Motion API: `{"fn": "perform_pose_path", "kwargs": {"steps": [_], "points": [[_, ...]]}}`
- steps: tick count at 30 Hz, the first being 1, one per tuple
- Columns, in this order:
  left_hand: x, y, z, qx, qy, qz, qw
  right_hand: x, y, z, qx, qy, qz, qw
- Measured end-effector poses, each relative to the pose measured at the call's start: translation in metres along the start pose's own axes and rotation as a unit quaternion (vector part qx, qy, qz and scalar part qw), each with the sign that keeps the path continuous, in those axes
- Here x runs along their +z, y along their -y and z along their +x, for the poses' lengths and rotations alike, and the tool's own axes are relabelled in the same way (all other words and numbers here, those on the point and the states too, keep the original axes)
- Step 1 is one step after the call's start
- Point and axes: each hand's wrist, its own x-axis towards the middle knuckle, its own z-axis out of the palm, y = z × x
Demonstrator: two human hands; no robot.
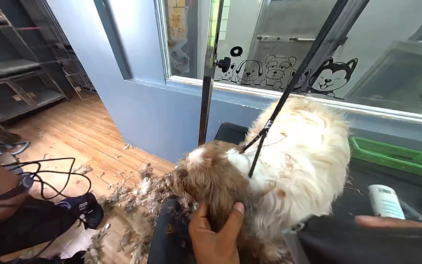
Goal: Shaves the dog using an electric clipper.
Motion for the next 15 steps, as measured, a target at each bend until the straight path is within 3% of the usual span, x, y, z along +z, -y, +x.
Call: {"fn": "perform_pose_path", "kwargs": {"steps": [8, 11, 15], "points": [[-0.018, -0.003, -0.010, 0.018, 0.041, 0.035, 0.998, 0.061, -0.015, 0.017, -0.009, -0.143, -0.181, 0.973], [-0.022, -0.004, -0.012, 0.042, 0.063, 0.057, 0.996, 0.077, -0.037, 0.012, -0.007, -0.139, -0.224, 0.965], [-0.028, 0.005, -0.012, 0.104, 0.076, 0.063, 0.990, 0.097, -0.036, -0.001, 0.015, -0.109, -0.190, 0.976]]}}
